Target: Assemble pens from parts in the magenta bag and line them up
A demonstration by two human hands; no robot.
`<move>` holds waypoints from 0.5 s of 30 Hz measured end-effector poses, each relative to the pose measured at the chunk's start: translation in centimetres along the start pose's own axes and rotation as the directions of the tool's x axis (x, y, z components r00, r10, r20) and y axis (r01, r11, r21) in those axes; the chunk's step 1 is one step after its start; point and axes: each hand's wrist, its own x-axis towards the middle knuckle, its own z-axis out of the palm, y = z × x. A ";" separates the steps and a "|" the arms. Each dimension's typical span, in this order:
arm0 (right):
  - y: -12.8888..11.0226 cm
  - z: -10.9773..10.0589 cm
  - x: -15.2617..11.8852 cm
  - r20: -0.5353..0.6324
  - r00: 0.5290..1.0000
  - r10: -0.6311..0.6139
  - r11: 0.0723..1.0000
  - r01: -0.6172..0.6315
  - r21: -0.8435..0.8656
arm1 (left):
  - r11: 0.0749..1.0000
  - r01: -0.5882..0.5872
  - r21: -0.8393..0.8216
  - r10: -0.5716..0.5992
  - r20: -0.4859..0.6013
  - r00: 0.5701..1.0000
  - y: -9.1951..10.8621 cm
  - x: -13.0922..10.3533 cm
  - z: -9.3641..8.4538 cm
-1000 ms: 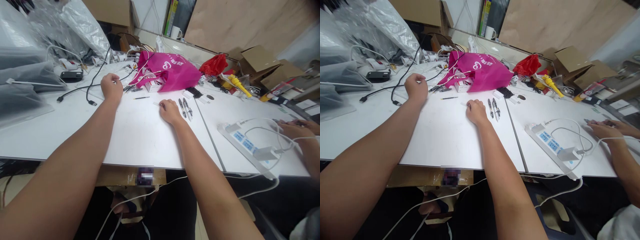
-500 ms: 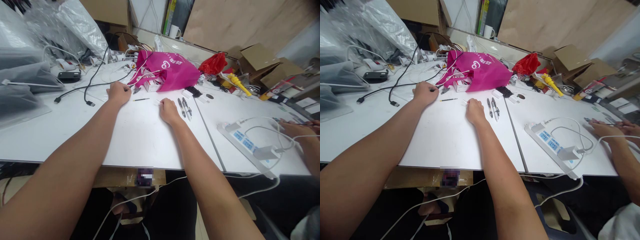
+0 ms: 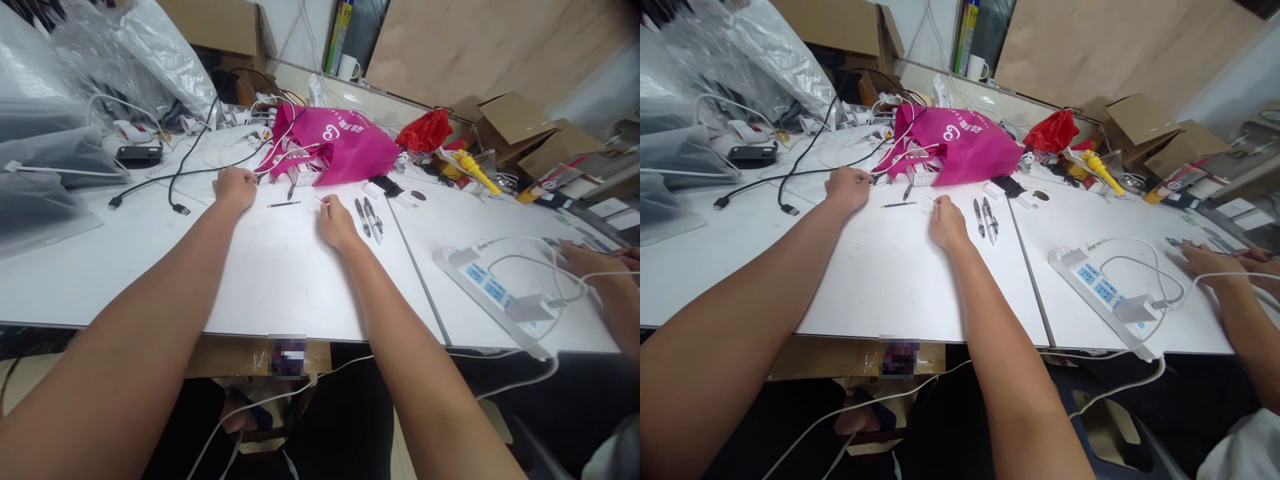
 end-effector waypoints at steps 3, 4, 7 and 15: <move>-0.1 0.0 0.0 0.005 1.000 0.005 1.000 -0.005 -0.001 | 0.999 -0.031 -0.014 0.031 -0.019 0.999 0.0 0.1 0.3; -0.1 0.0 0.0 0.003 1.000 0.007 1.000 -0.007 0.000 | 0.999 -0.035 -0.023 0.034 -0.029 0.999 -0.1 0.2 0.5; -0.1 0.1 0.0 -0.005 1.000 0.015 1.000 -0.015 0.001 | 0.994 -0.043 -0.097 0.038 -0.058 0.998 -0.3 0.9 1.0; 0.0 0.1 0.4 -0.015 1.000 0.027 1.000 -0.027 -0.010 | 0.978 -0.107 -0.177 0.092 -0.092 0.991 -0.9 3.0 2.6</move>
